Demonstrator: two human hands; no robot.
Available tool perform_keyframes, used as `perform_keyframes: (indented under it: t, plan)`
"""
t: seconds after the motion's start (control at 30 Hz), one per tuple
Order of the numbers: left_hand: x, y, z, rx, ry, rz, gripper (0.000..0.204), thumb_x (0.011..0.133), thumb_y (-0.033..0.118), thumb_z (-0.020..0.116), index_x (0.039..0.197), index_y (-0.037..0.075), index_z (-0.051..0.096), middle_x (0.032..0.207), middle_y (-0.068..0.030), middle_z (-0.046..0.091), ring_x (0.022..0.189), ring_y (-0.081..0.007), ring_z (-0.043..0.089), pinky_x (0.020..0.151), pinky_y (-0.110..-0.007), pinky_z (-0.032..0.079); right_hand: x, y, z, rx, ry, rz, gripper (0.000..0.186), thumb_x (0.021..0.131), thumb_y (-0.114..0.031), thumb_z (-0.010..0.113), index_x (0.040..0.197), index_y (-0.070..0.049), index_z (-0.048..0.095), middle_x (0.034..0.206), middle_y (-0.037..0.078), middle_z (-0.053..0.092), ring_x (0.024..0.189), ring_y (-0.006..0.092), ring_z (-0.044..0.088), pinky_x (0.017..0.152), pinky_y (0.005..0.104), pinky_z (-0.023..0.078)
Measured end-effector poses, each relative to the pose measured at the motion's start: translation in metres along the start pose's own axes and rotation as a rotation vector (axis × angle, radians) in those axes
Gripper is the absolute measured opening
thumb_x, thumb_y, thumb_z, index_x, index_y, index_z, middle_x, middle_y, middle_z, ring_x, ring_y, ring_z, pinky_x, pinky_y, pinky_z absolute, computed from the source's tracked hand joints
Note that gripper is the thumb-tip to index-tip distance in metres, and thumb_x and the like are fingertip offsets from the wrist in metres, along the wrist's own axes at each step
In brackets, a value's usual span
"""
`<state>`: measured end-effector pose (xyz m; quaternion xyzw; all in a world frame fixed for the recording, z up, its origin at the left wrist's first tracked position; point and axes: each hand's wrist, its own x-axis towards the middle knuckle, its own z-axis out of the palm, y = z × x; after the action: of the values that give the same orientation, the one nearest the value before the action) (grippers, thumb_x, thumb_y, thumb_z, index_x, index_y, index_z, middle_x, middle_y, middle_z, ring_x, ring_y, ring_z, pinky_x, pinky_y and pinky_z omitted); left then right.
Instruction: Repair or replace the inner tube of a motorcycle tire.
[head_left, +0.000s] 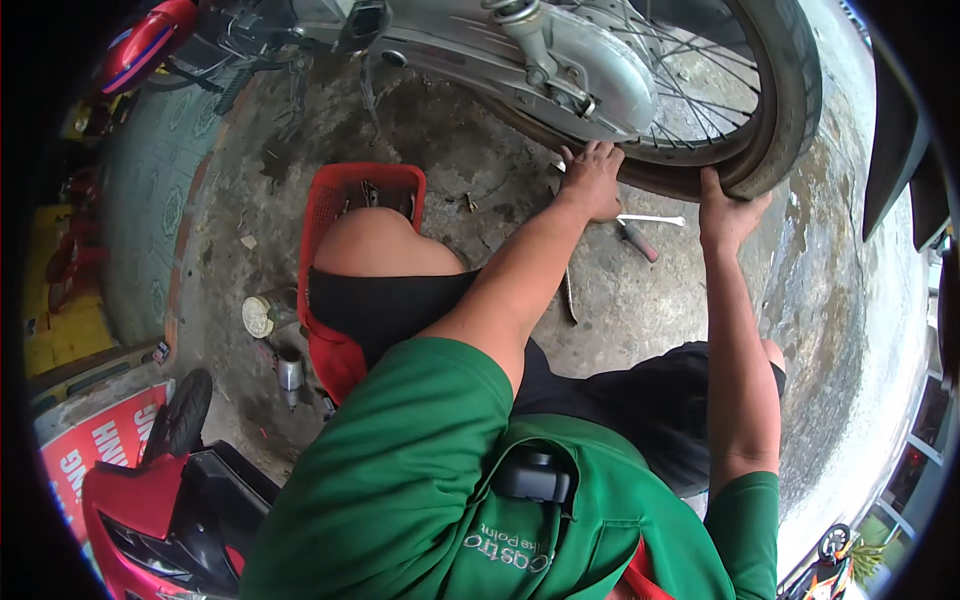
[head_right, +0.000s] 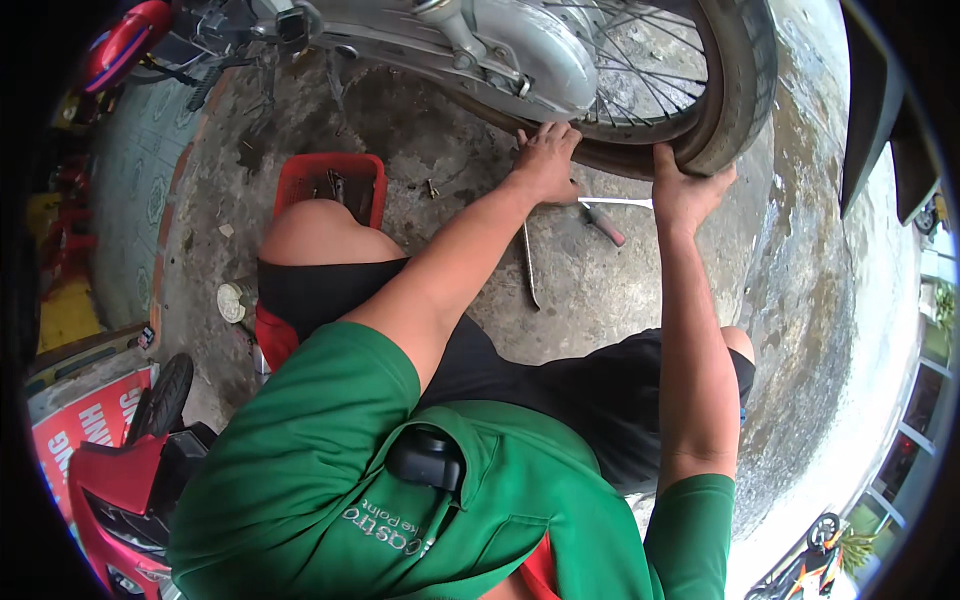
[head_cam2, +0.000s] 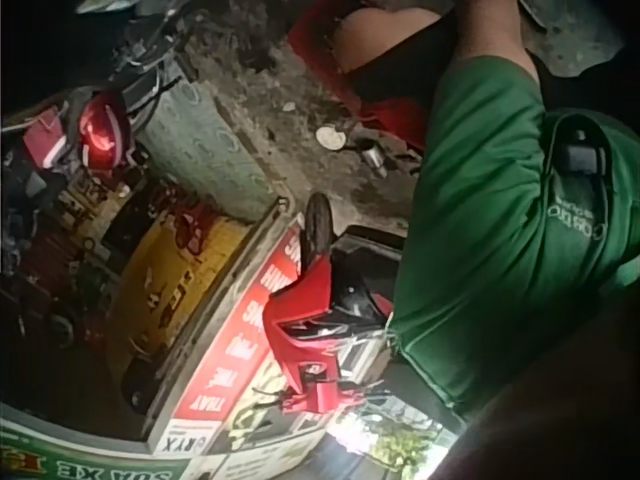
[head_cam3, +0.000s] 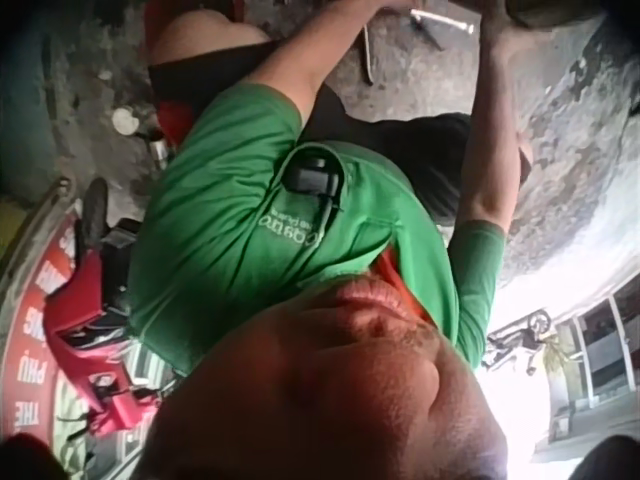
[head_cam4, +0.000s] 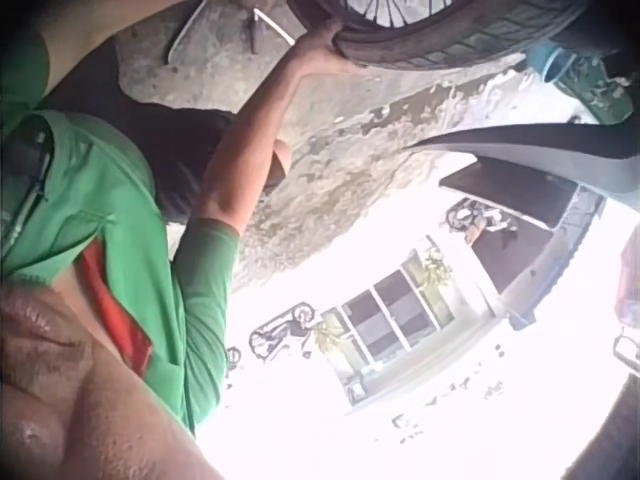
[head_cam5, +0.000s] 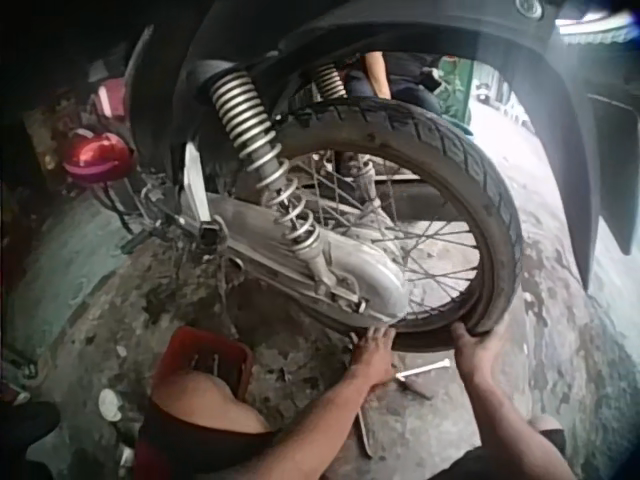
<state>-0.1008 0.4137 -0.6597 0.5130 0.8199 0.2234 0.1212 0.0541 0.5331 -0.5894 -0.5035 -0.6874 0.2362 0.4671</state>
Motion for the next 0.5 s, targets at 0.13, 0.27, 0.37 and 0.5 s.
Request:
perform_keyframes:
  t: [0.13, 0.27, 0.37, 0.5]
  plan:
    - [0.003, -0.027, 0.003, 0.142, -0.038, 0.002, 0.067, 0.066, 0.022, 0.085, 0.125, 0.012, 0.057, 0.133, -0.0093, 0.051, 0.135, -0.0293, 0.044, 0.111, -0.065, 0.037, -0.021, 0.024, 0.022, 0.171, -0.018, 0.083, 0.089, 0.071, -0.028, 0.09, 0.138, 0.008, 0.043, 0.131, 0.025, 0.059, 0.121, 0.0348, 0.059, 0.107, 0.0418, 0.044]
    - [0.007, -0.055, 0.003, 0.202, -0.067, -0.048, 0.059, 0.069, 0.019, 0.082, 0.123, 0.013, 0.058, 0.129, -0.009, 0.055, 0.132, -0.0297, 0.048, 0.11, -0.066, 0.038, -0.041, 0.004, 0.039, 0.349, -0.151, 0.453, 0.073, 0.078, -0.036, 0.085, 0.128, 0.007, 0.053, 0.123, 0.022, 0.063, 0.105, 0.0334, 0.066, 0.098, 0.0449, 0.051]
    - [0.004, -0.036, 0.016, 0.181, -0.056, -0.018, 0.053, 0.073, 0.016, 0.079, 0.122, 0.013, 0.058, 0.127, -0.0087, 0.057, 0.131, -0.0294, 0.05, 0.109, -0.066, 0.038, -0.042, 0.074, 0.02, 0.079, -0.811, 0.913, 0.059, 0.085, -0.048, 0.078, 0.114, 0.001, 0.066, 0.113, 0.016, 0.069, 0.085, 0.0349, 0.07, 0.077, 0.0538, 0.057]
    - [0.002, -0.063, 0.013, 0.235, 0.001, -0.078, 0.046, 0.079, 0.011, 0.074, 0.122, 0.013, 0.058, 0.126, -0.0082, 0.058, 0.13, -0.0285, 0.051, 0.108, -0.065, 0.039, -0.071, -0.032, 0.009, -0.487, -1.315, -0.136, 0.051, 0.085, -0.048, 0.077, 0.108, -0.003, 0.068, 0.116, 0.01, 0.066, 0.107, 0.0294, 0.064, 0.086, 0.0534, 0.051]
